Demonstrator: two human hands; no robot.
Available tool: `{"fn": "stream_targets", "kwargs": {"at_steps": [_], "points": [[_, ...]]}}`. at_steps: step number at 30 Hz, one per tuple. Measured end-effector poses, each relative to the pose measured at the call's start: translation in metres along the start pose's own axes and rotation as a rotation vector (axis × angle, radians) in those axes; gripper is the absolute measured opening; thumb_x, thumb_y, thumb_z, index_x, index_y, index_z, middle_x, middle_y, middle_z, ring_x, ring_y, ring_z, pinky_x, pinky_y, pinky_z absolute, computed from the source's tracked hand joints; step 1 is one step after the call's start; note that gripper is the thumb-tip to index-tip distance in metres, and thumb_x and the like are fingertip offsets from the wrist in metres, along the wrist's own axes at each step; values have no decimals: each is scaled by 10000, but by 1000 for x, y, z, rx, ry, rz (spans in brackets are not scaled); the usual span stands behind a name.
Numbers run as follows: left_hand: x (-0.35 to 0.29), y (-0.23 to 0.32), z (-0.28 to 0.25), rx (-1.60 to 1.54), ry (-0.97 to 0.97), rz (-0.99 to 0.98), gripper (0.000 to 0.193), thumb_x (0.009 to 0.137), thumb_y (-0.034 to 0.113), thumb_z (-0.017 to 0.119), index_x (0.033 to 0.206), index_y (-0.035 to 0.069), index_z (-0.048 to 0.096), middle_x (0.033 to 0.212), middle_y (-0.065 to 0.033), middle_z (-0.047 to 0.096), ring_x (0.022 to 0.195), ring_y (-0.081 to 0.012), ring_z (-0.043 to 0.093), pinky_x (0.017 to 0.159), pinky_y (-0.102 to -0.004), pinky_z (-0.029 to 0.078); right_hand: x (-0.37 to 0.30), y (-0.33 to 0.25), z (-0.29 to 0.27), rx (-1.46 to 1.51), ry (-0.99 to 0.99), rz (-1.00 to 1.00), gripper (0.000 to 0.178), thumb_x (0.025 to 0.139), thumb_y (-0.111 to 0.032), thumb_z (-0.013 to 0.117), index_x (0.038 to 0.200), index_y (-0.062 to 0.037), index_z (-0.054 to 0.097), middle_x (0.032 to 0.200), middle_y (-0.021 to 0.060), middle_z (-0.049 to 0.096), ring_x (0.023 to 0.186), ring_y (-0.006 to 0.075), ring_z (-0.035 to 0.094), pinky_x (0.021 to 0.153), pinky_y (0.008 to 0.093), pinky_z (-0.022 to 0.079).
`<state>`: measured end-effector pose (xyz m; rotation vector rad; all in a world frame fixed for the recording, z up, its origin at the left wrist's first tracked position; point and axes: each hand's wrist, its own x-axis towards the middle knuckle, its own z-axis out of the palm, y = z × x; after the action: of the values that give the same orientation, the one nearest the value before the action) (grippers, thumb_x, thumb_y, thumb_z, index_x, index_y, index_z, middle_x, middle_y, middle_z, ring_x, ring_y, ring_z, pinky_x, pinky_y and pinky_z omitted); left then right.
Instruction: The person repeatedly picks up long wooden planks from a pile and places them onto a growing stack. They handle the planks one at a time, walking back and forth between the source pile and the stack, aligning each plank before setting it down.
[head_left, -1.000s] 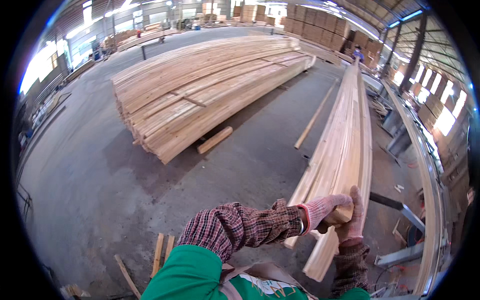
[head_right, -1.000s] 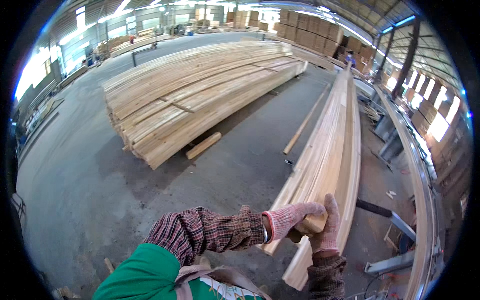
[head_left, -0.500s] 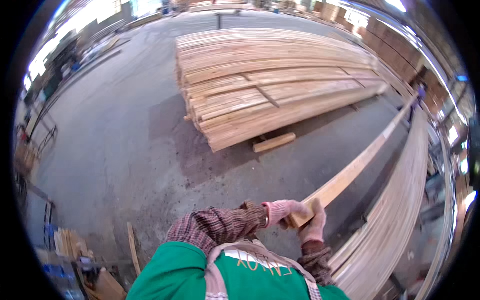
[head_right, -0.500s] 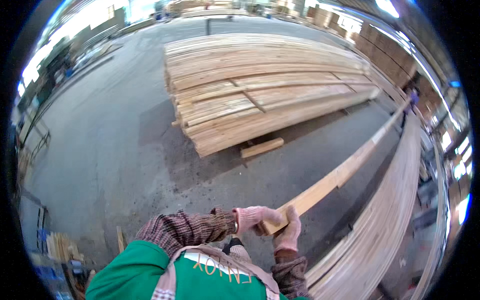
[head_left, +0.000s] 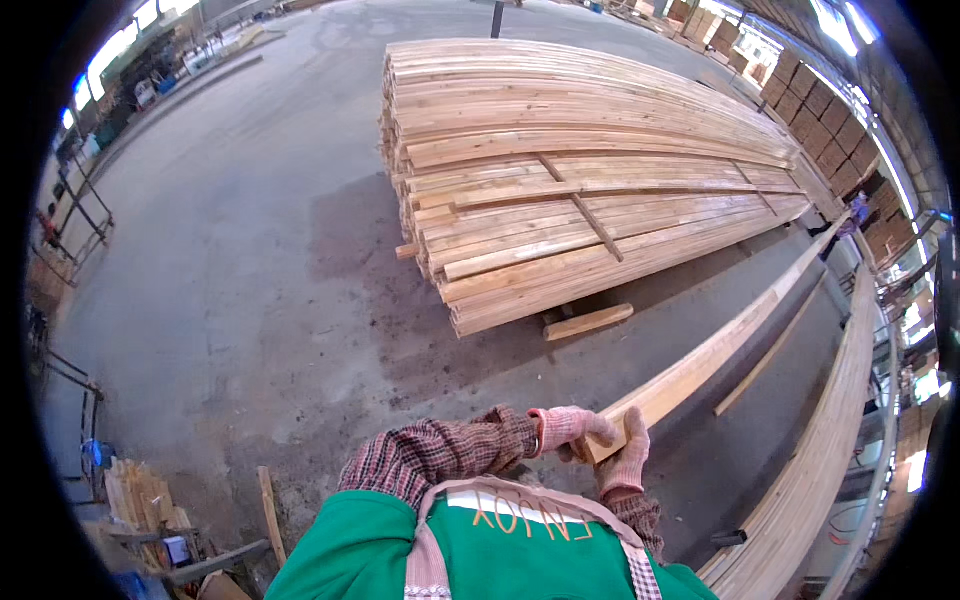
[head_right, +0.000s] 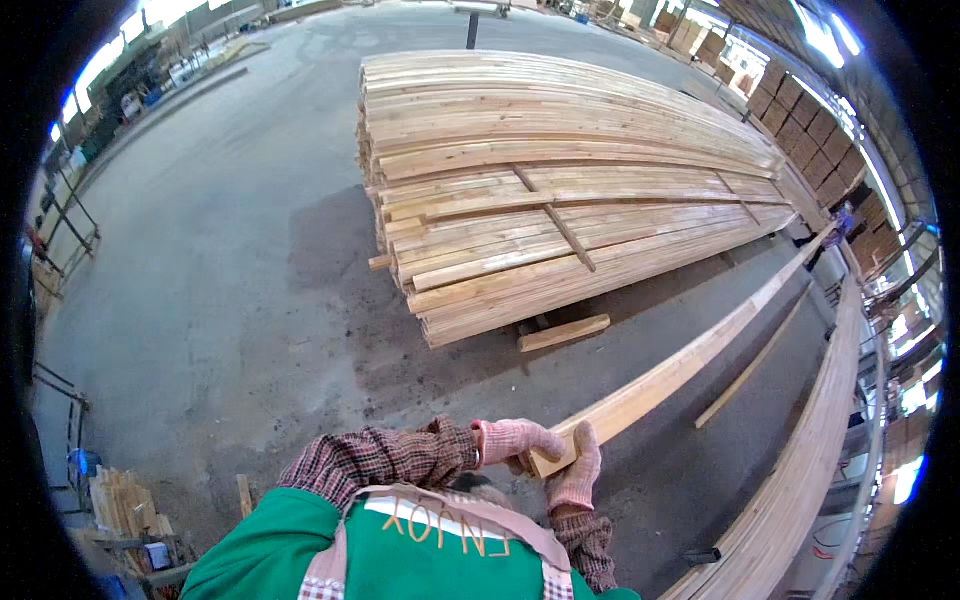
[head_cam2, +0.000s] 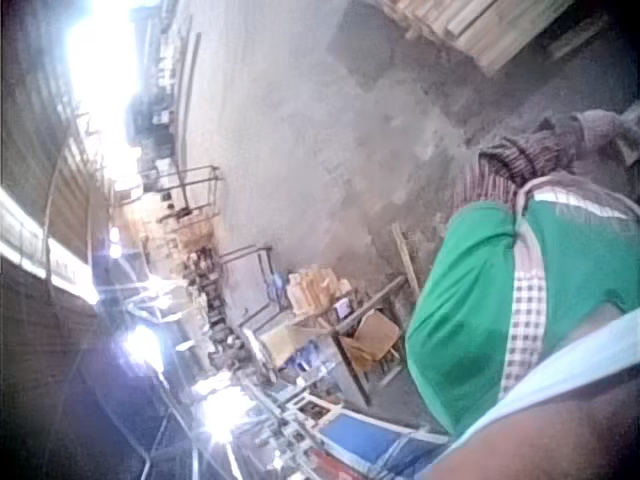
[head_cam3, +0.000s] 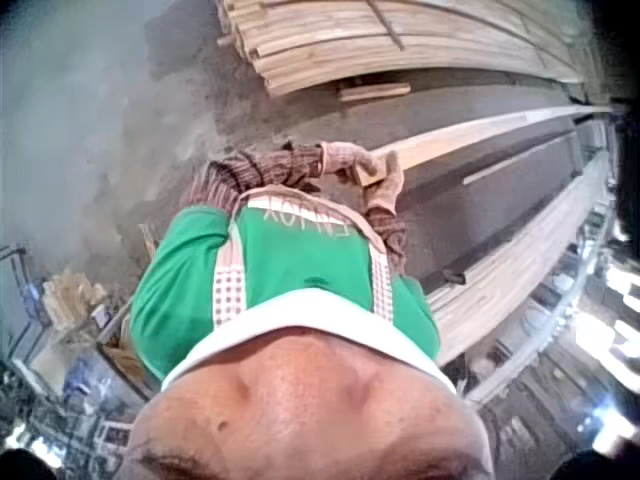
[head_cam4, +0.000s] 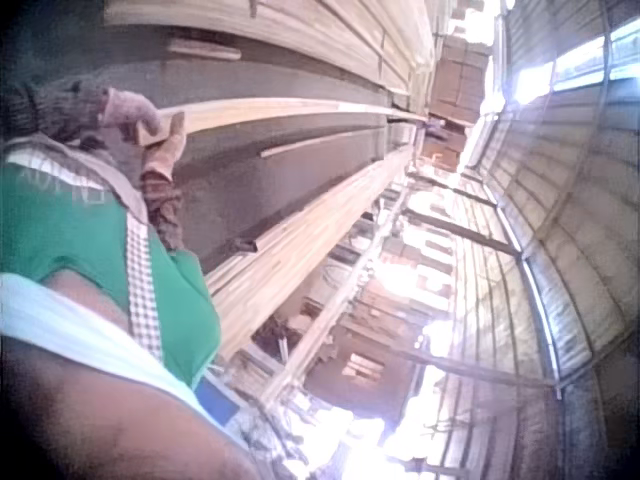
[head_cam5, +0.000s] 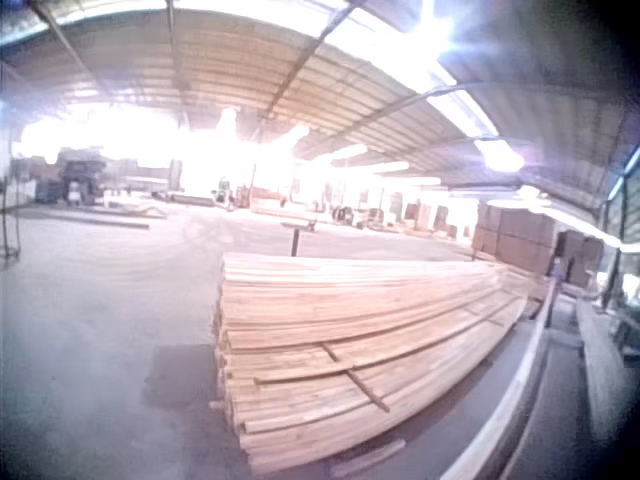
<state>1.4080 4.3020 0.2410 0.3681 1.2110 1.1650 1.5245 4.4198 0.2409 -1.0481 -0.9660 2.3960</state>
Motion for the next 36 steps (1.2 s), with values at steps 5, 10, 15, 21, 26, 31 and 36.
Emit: {"fn": "stream_targets", "kwargs": {"at_steps": [5, 10, 15, 21, 26, 31, 36], "points": [[-7, 34, -95, 11, -65, -10, 574, 800, 519, 707, 1157, 70, 706, 1004, -100, 724, 801, -232, 676, 692, -350, 511, 33, 15, 104, -61, 34, -41, 586, 907, -421, 694, 1302, -25, 521, 1131, 139, 628, 1028, 307, 644, 929, 460, 541], [-16, 82, -194, 57, -84, -28, 551, 846, 496, 665, 1200, 74, 679, 1103, -78, 701, 903, -208, 657, 780, -360, 525, 101, 40, 178, 60, 47, 11, 500, 914, -348, 698, 1265, -25, 549, 1107, 132, 643, 1012, 298, 649, 924, 445, 539], [-7, 108, -320, -35, -52, -65, 502, 873, 371, 671, 1275, 74, 624, 1135, -50, 672, 954, -192, 645, 829, -331, 508, 209, 83, 252, 141, 25, -42, 418, 917, -220, 705, 1260, -32, 556, 1116, 118, 639, 1020, 289, 645, 923, 433, 549], [-44, 211, -419, -35, 18, -191, 532, 856, 378, 683, 1276, 66, 583, 1099, -99, 663, 943, -227, 659, 814, -344, 537, 269, 100, 375, 265, 67, 89, 473, 900, -207, 706, 1321, -80, 533, 1147, 146, 641, 1016, 338, 651, 879, 497, 565], [-29, 230, -551, -80, -11, -101, 464, 905, 348, 649, 1274, 73, 588, 1156, -76, 655, 1035, -221, 643, 819, -404, 559, 338, 118, 476, 189, 100, 98, 535, 895, -213, 726, 1369, -102, 503, 1164, 126, 628, 997, 310, 655, 847, 458, 575], [-25, 278, -678, -162, -3, 17, 411, 939, 335, 606, 1265, 84, 623, 1222, -71, 635, 1155, -228, 597, 853, -463, 554, 430, 141, 582, -39, 124, -10, 475, 916, -307, 707, 1316, -77, 592, 1192, 98, 650, 1065, 248, 635, 904, 402, 536], [-49, 360, -821, -120, 147, -14, 504, 870, 394, 662, 1259, 75, 637, 1215, -70, 643, 1083, -240, 614, 858, -414, 530, 515, 163, 730, -73, 135, 111, 458, 918, -420, 702, 1254, -111, 657, 1143, 39, 684, 1046, 187, 618, 918, 381, 481]]}}
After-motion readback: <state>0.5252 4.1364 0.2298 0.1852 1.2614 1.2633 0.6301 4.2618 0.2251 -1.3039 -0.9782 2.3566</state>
